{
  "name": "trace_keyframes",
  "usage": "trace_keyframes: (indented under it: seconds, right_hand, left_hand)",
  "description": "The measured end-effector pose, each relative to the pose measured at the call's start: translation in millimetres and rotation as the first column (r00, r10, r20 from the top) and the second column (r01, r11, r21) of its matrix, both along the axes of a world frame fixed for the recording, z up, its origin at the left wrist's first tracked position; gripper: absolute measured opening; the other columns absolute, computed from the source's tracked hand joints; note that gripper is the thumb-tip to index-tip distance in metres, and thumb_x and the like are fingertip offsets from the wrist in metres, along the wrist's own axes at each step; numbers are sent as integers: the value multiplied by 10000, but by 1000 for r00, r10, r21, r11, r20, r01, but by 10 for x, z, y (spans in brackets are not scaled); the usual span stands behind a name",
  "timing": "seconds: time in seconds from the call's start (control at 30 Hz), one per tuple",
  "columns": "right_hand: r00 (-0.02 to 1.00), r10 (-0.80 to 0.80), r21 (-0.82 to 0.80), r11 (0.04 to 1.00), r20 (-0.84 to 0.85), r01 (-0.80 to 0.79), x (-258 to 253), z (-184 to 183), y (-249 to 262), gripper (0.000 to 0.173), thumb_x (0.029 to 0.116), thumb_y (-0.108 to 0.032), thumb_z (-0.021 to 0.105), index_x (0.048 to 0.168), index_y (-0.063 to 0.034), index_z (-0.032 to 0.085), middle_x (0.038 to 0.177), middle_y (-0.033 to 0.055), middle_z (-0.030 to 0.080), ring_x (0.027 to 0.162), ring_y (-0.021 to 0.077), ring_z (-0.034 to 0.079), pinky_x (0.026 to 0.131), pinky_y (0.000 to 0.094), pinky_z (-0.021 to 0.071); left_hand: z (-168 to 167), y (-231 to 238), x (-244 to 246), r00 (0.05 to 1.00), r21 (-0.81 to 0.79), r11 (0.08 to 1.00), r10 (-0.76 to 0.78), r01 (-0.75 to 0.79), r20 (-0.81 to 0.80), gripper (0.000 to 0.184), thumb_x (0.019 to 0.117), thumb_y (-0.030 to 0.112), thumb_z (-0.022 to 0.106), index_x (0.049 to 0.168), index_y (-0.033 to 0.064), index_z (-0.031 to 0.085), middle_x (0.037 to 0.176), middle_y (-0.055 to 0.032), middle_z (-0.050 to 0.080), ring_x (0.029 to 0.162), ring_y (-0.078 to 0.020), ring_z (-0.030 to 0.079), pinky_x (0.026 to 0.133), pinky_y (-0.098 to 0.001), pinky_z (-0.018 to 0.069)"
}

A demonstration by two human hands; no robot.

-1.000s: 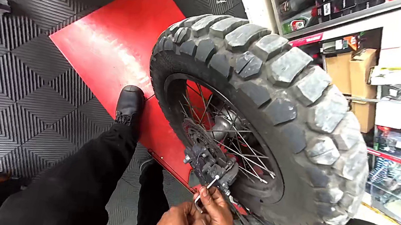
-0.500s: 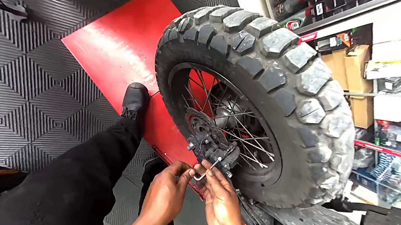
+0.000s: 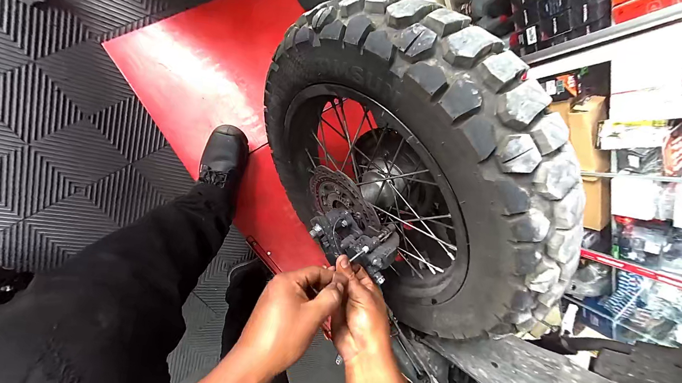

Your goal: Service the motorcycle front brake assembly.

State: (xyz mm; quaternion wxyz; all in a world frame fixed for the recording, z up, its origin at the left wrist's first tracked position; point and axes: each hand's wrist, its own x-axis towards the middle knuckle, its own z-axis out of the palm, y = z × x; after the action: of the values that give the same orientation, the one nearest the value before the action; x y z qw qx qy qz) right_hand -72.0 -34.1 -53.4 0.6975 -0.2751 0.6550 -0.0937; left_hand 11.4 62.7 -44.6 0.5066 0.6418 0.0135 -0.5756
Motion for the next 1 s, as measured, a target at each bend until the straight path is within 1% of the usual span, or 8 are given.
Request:
trace_keyframes:
  seconds: [0.07,0.23,0.4,0.53,0.63,0.77,0.87,1.0]
  right_hand:
    - [1000,-13,4,1000,-12,13,0,-13,10,144,992,-160,663,957,-20,657,851,114,669,757,166,637,689,304,534]
    - [999,4,-20,1000,-36,-4,8,-23,5,153,975,-165,689,976,-24,631,850,116,651,745,171,624,680,311,531]
    - [996,82,-71,994,29,-80,-23,46,-27,237,1061,-188,542,1148,-40,707,986,107,694,865,170,656,807,311,553]
    - [973,202,-101,976,109,-191,-168,8,-54,302,1081,-184,474,1284,-72,667,1111,119,681,980,192,644,917,352,522]
    - [982,158,-103,984,103,-147,-154,-8,-21,230,1068,-151,503,1195,-55,669,1019,116,684,905,183,649,855,334,536]
    - [997,62,-116,992,51,-56,-72,-2,54,183,1053,-165,548,1098,-43,677,955,116,696,848,175,658,800,328,551]
    - [998,28,-86,996,56,-23,-53,-9,84,170,1057,-191,549,1108,-67,653,945,100,674,800,158,648,748,314,561]
    - [986,41,-49,998,159,-34,-136,-50,96,184,1069,-206,510,1128,-97,645,943,81,670,826,148,652,755,312,559]
  left_hand:
    - [-30,9,-38,978,79,996,-66,51,199,212,926,347,611,1043,312,784,875,147,723,710,-29,671,624,-289,591]
    - [-91,17,-65,921,235,958,-232,162,312,376,929,400,582,1284,333,688,917,141,688,713,-40,629,659,-346,574]
    - [-96,41,-111,675,367,887,-455,282,581,492,968,683,469,1172,296,694,878,87,670,678,-106,649,558,-381,547]
    - [-95,15,-68,633,408,834,-550,372,545,503,1025,659,344,1070,275,665,835,51,644,677,-156,655,547,-404,535]
    - [-74,10,-83,569,449,740,-673,501,473,572,1054,626,271,1083,249,701,882,-6,682,737,-227,697,583,-463,557]
    - [-85,-11,-47,792,246,793,-597,557,129,523,1062,599,314,1022,235,687,882,14,663,823,-181,664,737,-464,543]
    - [-119,-6,-77,935,110,930,-338,349,-113,554,1062,598,331,883,234,708,713,45,619,675,-125,612,651,-380,520]
    - [-70,-6,-115,922,186,904,-387,384,-20,486,1066,550,385,873,226,692,731,44,625,692,-128,621,652,-387,525]
